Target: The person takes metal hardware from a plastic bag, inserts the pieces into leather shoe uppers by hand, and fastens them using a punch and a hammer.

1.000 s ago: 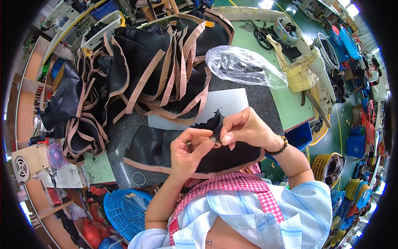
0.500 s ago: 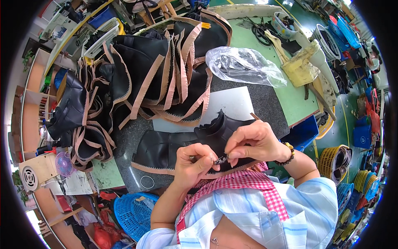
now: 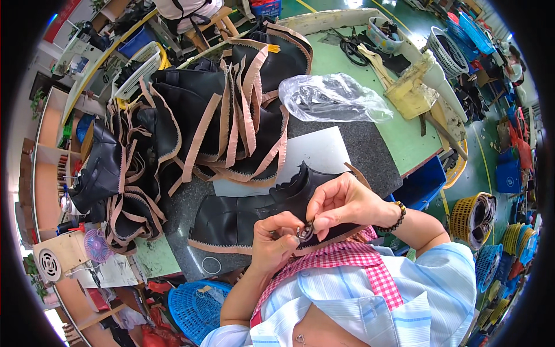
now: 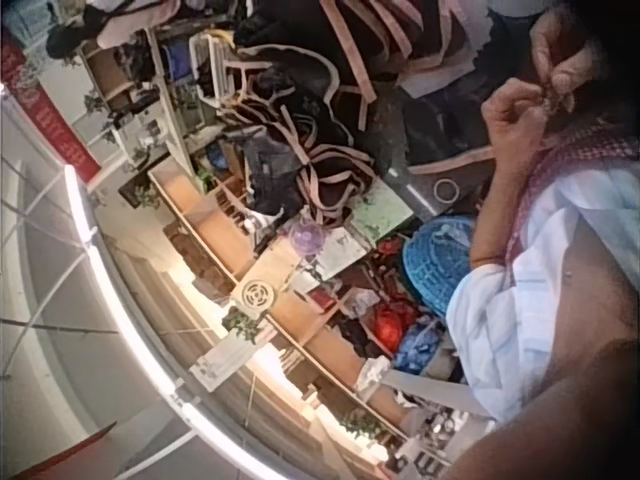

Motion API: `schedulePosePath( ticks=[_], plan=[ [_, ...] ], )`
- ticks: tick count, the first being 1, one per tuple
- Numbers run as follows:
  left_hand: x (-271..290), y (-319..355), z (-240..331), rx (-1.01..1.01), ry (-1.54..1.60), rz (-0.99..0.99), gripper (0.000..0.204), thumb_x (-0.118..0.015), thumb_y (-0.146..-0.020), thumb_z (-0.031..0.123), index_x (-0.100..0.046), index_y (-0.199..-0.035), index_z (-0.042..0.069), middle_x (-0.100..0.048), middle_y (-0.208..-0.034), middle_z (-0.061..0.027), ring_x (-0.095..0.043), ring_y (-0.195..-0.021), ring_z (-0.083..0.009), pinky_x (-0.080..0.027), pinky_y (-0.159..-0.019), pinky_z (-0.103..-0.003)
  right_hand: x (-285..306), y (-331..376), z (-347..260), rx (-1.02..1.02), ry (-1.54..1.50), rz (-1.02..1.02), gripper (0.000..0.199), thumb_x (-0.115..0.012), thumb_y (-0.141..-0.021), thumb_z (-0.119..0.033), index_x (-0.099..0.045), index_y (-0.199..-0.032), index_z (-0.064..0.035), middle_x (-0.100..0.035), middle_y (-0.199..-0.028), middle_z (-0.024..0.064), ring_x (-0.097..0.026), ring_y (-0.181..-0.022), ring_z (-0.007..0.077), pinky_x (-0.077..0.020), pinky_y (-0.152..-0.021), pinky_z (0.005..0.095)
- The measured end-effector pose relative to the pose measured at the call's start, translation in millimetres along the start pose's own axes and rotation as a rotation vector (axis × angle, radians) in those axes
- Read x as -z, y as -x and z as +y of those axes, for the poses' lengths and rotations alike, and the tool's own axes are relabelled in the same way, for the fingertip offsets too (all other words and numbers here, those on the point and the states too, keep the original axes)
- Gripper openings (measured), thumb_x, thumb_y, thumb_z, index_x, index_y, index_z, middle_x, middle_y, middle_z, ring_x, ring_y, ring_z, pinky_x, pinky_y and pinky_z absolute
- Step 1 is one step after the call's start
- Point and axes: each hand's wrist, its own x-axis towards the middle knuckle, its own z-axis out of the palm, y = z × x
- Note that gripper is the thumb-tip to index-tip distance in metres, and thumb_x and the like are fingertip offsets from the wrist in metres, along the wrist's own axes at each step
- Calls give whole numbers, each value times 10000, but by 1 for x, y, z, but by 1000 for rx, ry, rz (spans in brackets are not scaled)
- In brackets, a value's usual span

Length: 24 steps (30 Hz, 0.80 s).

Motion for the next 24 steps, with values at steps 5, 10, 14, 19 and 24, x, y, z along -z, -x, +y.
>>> schedulePosePath(
  ticks=[5, 10, 14, 19, 24],
  plan=[
    [4, -2, -2, -162, -81, 75, 134, -746, -799, 62, -661, -846, -29, -601, -764, -101, -532, -646, -128, -390, -532, -218, -9, -2, -3, -6, 136, -32, 134, -685, -896, -66, -654, -954, 51, -693, -866, 78, -685, -777, 118, -570, -710, 242],
    [0, -8, 8, -58, -78, 104, 82, -704, -818, 12, -650, -862, -30, -585, -751, -97, -480, -568, -95, -336, -466, -205, 1, -3, -4, 61, 179, -46, 113, -678, -900, -63, -651, -936, 40, -679, -840, 47, -654, -754, 84, -538, -681, 219],
    [-8, -19, 17, -69, -524, 264, 454, -632, -840, -39, -485, -1269, -25, -604, -733, -44, -418, -528, -23, -320, -490, -170, 43, -9, -22, 412, 836, 319, 88, -699, -797, -15, -666, -878, -26, -687, -818, 42, -672, -700, 147, -537, -648, 259],
    [8, 5, 6, -76, -444, 248, 378, -557, -979, 133, -451, -1301, -33, -669, -825, -109, -437, -595, -49, -359, -585, -182, 126, -21, 10, 558, 1542, 451, 128, -686, -821, -188, -646, -858, -73, -636, -904, 58, -623, -861, 259, -509, -726, 374],
    [30, 36, -5, -76, -216, 429, 306, -505, -1017, 241, -539, -1148, -34, -685, -833, -135, -505, -615, -112, -419, -616, -241, 125, 38, -10, 649, 1260, 903, 175, -754, -767, -96, -695, -929, -66, -645, -823, 78, -635, -798, 245, -516, -722, 340]
  ],
)
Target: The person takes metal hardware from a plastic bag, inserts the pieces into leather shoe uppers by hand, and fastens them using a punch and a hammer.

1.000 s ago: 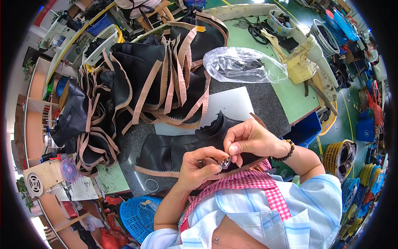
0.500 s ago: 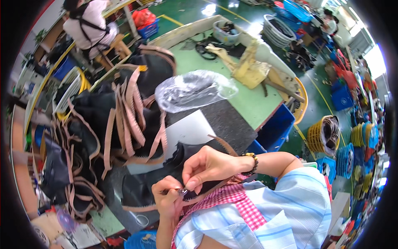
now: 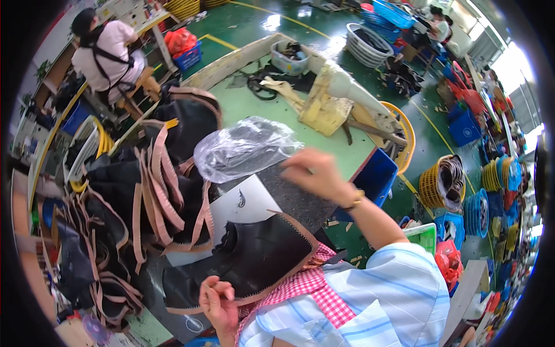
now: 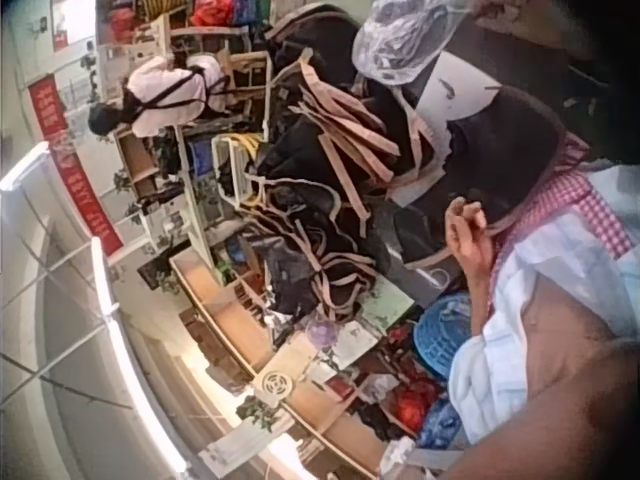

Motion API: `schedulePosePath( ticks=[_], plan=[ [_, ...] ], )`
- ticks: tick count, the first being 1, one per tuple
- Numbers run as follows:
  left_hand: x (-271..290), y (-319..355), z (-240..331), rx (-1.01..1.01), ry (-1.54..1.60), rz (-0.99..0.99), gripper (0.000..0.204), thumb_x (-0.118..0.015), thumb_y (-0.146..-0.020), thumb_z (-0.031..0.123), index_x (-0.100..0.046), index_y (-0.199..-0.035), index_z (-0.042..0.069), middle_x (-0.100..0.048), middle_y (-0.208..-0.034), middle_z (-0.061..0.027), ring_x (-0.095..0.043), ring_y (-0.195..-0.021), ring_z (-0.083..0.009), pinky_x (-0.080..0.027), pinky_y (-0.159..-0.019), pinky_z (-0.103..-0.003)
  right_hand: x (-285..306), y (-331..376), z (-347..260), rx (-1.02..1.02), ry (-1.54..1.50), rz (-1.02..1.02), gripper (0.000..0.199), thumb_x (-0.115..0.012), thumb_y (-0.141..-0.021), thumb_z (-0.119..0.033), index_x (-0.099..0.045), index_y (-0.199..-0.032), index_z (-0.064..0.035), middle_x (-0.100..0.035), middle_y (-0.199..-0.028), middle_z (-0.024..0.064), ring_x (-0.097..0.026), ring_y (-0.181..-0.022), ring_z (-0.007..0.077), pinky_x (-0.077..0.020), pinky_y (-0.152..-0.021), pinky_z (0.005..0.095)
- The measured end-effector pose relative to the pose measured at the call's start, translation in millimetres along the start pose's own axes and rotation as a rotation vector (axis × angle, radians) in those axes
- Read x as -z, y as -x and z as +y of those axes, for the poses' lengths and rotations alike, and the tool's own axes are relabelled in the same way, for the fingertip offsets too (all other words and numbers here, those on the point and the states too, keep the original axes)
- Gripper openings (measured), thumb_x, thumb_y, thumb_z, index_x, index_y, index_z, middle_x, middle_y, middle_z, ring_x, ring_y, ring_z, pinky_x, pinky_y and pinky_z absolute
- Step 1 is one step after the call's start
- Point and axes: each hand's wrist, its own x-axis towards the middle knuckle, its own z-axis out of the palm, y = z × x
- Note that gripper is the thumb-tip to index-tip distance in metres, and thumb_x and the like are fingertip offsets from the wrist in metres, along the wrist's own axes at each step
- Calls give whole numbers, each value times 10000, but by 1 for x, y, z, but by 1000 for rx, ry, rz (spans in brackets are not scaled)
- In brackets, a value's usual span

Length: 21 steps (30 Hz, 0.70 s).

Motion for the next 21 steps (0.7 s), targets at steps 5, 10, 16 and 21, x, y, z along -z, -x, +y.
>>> schedulePosePath(
  ticks=[5, 10, 16, 21],
  plan=[
    [14, 37, 1, 576, 35, -430, 446, -486, -1001, 416, -551, -1102, -14, -673, -959, -150, -633, -872, -194, -491, -828, -307, 131, 60, 162, -311, 802, 276, 399, -637, -713, 7, -625, -1111, -13, -636, -1063, 179, -613, -1007, 352, -475, -942, 416],
    [8, 13, 28, 259, -410, -348, 612, -246, -1039, 503, -565, -1090, -17, -657, -967, -116, -622, -807, -147, -516, -745, -279, 170, 45, 216, -493, 1050, -124, 412, -586, -688, -39, -624, -1098, -44, -648, -1028, 219, -616, -994, 401, -498, -884, 462],
    [28, 3, 53, 115, -174, -25, 413, -363, -1053, 378, -530, -1110, 4, -628, -881, -118, -633, -714, -158, -539, -630, -280, 184, 34, 162, -487, 910, -198, 225, -598, -692, -176, -595, -830, 1, -623, -773, 189, -605, -766, 367, -487, -692, 411],
    [19, -12, 72, -43, -473, -27, 90, -537, -968, 33, -555, -1049, -3, -668, -988, -139, -699, -872, -217, -581, -745, -302, 188, 83, 83, -553, 260, -149, 146, -636, -807, -141, -584, -851, -11, -467, -616, -7, -436, -528, 91, -330, -470, 248]
  ],
)
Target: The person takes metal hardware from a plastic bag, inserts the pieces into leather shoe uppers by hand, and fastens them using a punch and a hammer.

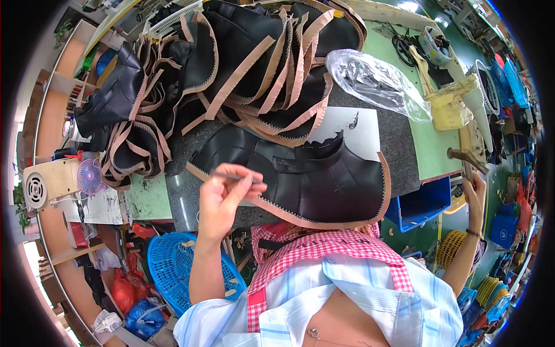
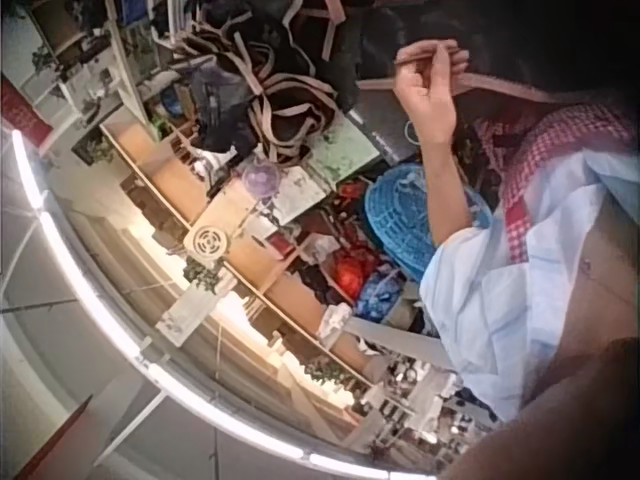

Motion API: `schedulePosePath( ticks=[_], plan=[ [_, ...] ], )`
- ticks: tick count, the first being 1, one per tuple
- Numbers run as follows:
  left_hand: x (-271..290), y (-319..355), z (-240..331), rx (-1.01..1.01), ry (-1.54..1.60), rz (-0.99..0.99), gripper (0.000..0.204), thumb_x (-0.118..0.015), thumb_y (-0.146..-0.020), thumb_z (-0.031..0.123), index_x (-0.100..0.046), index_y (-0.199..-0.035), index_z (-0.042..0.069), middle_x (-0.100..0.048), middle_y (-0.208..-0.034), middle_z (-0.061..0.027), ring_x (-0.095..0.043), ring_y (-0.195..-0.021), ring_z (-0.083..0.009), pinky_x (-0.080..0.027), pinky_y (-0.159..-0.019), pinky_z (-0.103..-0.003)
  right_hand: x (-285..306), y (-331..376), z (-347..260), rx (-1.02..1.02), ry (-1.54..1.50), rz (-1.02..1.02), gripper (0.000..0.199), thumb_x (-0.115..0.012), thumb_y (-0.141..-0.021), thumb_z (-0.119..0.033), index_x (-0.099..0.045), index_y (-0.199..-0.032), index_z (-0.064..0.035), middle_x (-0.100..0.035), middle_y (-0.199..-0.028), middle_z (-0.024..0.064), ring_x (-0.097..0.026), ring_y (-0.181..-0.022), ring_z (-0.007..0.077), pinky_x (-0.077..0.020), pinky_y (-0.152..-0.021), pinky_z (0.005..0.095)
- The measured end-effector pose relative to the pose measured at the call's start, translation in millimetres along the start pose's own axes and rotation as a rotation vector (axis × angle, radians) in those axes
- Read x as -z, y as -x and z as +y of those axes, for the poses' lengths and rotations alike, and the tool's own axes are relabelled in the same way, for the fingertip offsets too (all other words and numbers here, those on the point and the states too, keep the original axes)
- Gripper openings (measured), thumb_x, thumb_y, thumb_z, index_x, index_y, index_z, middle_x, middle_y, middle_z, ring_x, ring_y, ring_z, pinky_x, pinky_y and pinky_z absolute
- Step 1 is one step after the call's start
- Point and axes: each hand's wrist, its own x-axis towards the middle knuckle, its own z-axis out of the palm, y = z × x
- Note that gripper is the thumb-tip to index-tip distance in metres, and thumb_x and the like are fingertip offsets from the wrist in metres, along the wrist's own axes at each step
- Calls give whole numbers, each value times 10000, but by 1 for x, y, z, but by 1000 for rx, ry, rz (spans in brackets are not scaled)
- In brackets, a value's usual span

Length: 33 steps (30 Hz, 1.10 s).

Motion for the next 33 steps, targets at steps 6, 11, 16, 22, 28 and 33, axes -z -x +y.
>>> schedulePosePath(
  ticks=[6, 11, 16, 22, 28, 33],
  plan=[
    [-4, -30, -65, -31, -164, 17, 115, -634, -937, 88, -569, -943, -7, -668, -846, -66, -672, -763, -111, -564, -698, -247, -96, 57, -194, 310, -423, -479, 204, -633, -871, -75, -623, -1056, 10, -598, -795, -7, -525, -618, 72, -428, -545, 230],
    [-24, -8, -67, -34, -27, 125, 109, -619, -946, 76, -558, -966, -12, -663, -846, -68, -683, -777, -127, -569, -692, -248, -174, 50, -249, 794, -158, -645, 237, -624, -904, -181, -601, -1037, 14, -608, -757, 212, -608, -625, 358, -489, -585, 404],
    [-25, -14, -48, -32, -76, 88, 98, -645, -927, 68, -587, -947, -9, -666, -820, -51, -676, -739, -105, -561, -657, -235, -180, 56, -259, 690, 200, -765, 291, -611, -914, -253, -479, -859, -1, -573, -617, 211, -599, -617, 422, -455, -546, 487],
    [-17, -24, -62, -20, -152, 42, 115, -651, -925, 72, -589, -978, -9, -683, -869, -79, -666, -725, -114, -550, -646, -234, -183, 50, -262, 659, 137, -790, 298, -604, -924, -254, -473, -852, 3, -556, -590, 209, -594, -600, 420, -453, -537, 482],
    [-22, -23, -57, -45, -220, 78, 98, -660, -917, 69, -617, -945, -14, -684, -813, -62, -662, -715, -100, -547, -647, -228, -179, 41, -266, 685, 138, -822, 307, -603, -928, -256, -467, -845, 7, -551, -583, 207, -586, -591, 420, -441, -541, 488],
    [-23, -23, -59, -218, -469, 72, 62, -674, -886, 37, -632, -909, -2, -670, -738, -55, -659, -671, -92, -529, -608, -228, -171, 39, -274, 721, 137, -819, 301, -613, -925, -251, -475, -847, 5, -548, -590, 207, -583, -589, 421, -446, -547, 487]
  ],
)
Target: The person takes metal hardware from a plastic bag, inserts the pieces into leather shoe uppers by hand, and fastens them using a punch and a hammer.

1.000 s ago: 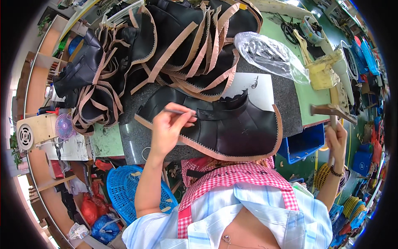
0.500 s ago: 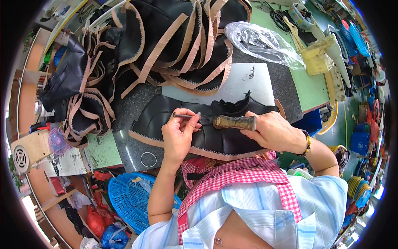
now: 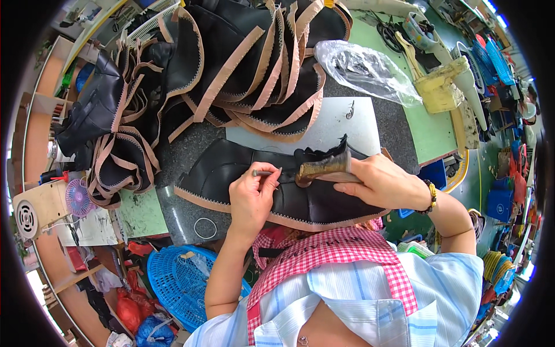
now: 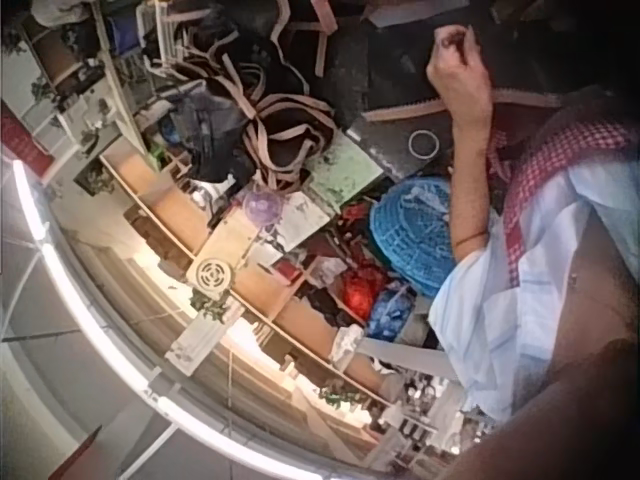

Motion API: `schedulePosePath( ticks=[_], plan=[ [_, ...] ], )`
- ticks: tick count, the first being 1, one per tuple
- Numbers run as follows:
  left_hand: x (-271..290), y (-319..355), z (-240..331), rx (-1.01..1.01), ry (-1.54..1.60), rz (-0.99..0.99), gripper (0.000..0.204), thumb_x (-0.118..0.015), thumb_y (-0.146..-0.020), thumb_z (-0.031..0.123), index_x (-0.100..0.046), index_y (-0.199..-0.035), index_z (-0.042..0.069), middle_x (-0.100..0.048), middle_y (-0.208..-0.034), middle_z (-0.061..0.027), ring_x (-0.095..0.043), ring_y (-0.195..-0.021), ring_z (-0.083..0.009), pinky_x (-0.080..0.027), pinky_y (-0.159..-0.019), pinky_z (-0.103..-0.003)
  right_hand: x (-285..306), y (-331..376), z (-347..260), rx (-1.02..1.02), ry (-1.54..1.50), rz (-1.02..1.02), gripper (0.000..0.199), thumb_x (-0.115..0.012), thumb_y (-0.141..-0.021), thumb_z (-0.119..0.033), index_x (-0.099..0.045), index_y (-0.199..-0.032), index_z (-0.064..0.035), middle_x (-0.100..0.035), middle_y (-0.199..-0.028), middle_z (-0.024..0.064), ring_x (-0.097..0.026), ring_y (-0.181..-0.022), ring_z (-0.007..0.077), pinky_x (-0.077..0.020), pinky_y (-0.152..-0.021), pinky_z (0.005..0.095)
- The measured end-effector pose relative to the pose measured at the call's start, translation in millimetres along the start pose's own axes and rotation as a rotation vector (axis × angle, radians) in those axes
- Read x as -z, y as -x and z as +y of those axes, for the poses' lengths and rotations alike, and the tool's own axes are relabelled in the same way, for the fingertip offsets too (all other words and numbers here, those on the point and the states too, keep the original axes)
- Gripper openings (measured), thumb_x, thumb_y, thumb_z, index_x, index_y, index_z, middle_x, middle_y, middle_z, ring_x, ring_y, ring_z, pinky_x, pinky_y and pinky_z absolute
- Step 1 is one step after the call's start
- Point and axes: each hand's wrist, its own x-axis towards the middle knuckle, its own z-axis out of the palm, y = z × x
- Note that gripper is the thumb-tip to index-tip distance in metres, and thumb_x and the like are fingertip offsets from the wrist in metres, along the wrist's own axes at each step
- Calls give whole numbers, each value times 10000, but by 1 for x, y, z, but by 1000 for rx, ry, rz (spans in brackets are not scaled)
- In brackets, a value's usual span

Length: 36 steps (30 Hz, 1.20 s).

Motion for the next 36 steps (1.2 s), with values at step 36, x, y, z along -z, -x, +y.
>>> schedulePosePath(
  ticks=[36],
  plan=[
    [-15, 0, 0, -417, -357, 106, 70, -624, -896, 44, -586, -953, 28, -634, -724, -126, -653, -630, -271, -518, -590, -322, 26, -3, -37, 90, 117, 84, 234, -644, -886, -200, -520, -959, -15, -566, -629, 183, -583, -571, 385, -463, -522, 444]
  ],
)
